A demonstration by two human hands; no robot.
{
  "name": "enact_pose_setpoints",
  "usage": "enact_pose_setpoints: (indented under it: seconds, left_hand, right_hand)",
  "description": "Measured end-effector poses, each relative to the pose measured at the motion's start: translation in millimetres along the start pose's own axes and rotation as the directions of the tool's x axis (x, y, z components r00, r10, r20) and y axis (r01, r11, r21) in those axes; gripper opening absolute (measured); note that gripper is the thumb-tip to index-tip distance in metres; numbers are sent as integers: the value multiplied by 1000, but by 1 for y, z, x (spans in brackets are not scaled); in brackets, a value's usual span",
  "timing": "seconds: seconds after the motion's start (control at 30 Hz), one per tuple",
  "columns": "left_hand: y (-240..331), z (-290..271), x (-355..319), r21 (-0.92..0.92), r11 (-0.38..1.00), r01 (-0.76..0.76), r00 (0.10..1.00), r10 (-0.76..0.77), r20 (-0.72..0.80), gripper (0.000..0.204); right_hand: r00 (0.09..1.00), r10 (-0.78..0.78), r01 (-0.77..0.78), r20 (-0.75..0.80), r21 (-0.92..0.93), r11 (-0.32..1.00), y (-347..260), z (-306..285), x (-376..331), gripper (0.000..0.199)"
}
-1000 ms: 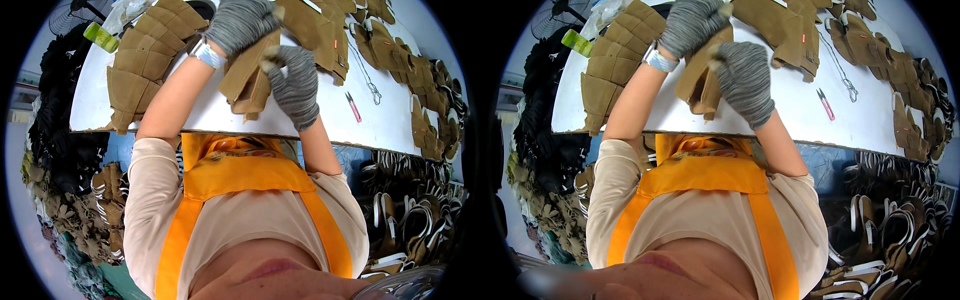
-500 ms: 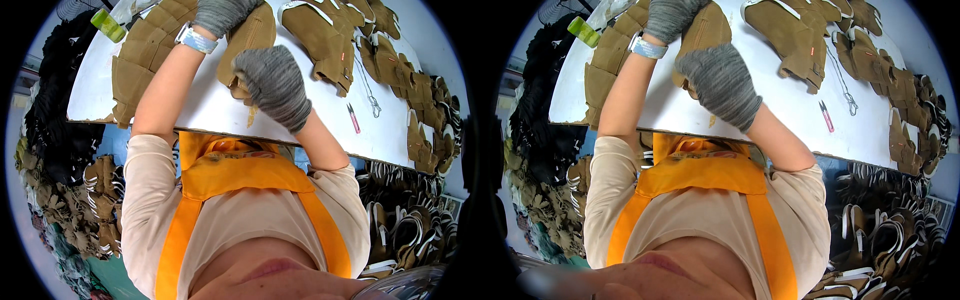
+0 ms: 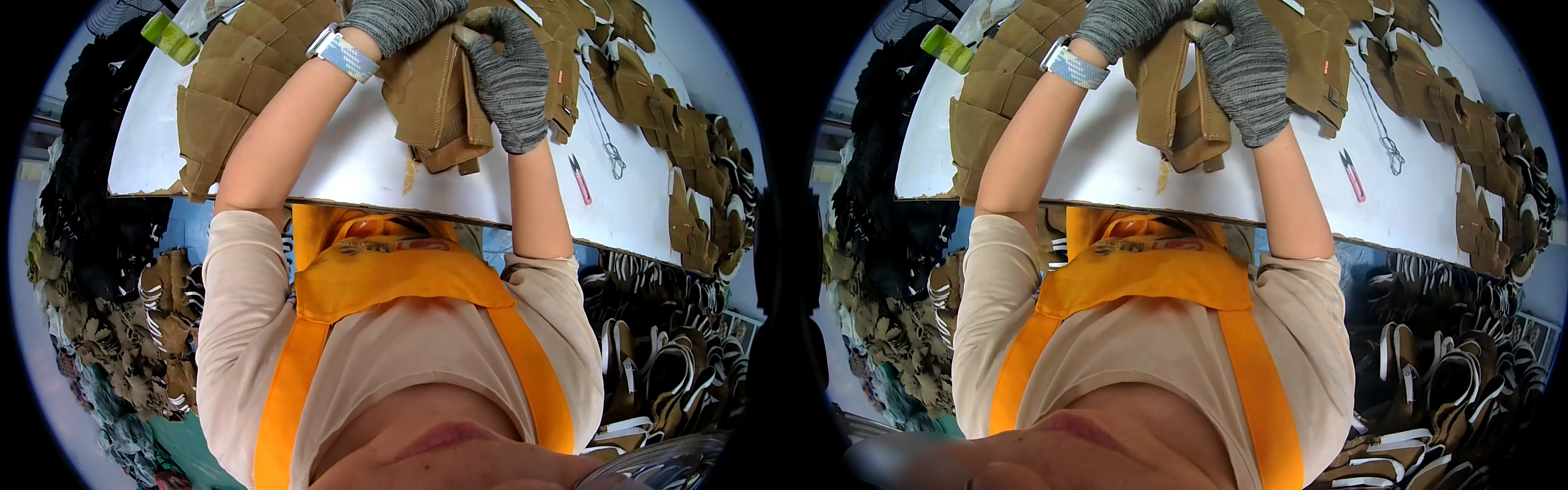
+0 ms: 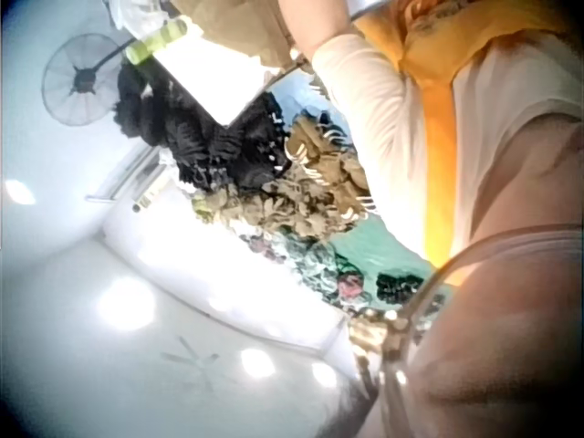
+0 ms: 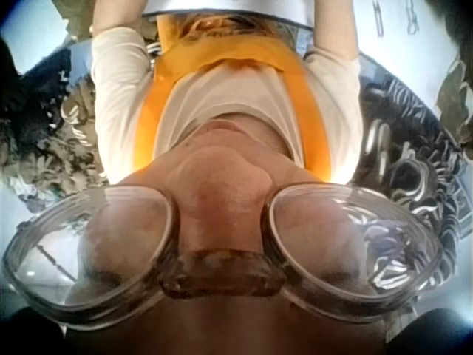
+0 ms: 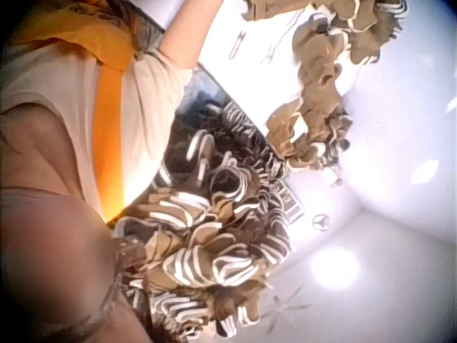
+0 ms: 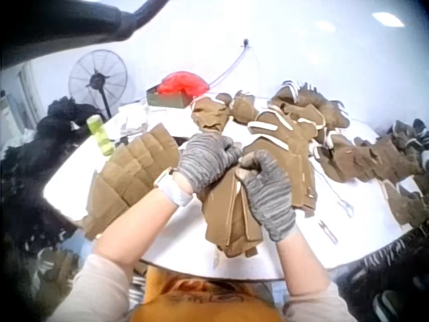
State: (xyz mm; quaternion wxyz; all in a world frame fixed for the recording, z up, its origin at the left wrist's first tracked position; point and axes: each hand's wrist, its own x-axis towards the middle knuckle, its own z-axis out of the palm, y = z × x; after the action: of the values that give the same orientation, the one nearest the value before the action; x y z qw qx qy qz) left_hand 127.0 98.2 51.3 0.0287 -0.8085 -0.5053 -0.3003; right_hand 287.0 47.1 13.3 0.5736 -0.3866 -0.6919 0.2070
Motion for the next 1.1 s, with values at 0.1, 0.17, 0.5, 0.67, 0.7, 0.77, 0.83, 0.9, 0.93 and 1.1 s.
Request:
enact_pose_setpoints:
  seconds: [0.1, 0.17, 0.5, 0.67, 0.7, 0.77, 0.83, 0.9, 0.93, 1.1]
  left_hand:
    - [7, 1, -3, 54, 998, -42, 997, 45, -65, 44]
    - [5, 2, 4, 50, 999, -2, 992, 8, -123, 43]
    - [0, 2, 18, -12, 1000, 2, 989, -3, -147, 41]
    - [23, 6, 1, 35, 997, -66, 998, 65, 25, 40]
    - [26, 6, -2, 26, 997, -72, 997, 71, 17, 40]
    - [27, 9, -3, 36, 997, -75, 997, 75, -8, 40]
    - [24, 11, -1, 77, 995, -70, 996, 74, -45, 40]
    - [15, 14, 6, 19, 999, -36, 995, 38, -94, 40]
    - [10, 15, 10, -11, 1000, -18, 993, 17, -116, 40]
    - [2, 13, 16, 77, 997, 29, 996, -22, -85, 41]
  right_hand:
    - [991, -117, 128, 71, -162, 978, 7, -12, -13, 21]
    - [971, -143, 159, 193, -74, 984, -8, -17, -23, 21]
    - [953, -256, 267, 162, -45, 963, -18, -17, -42, 17]
    - [992, -123, 121, 6, -242, 963, 5, -21, -26, 23]
    - [990, -139, 124, -26, -306, 944, 12, -24, -22, 23]
    - [994, -83, 57, -70, -318, 946, 14, -25, -20, 25]
    - [995, -98, 103, 34, -198, 975, 10, -26, -24, 25]
    - [958, -178, 201, 225, -82, 976, -4, -31, -30, 25]
    - [910, -277, 332, 308, -146, 932, -11, -30, -38, 25]
    - [899, -55, 51, 435, 21, 998, -19, -32, -51, 32]
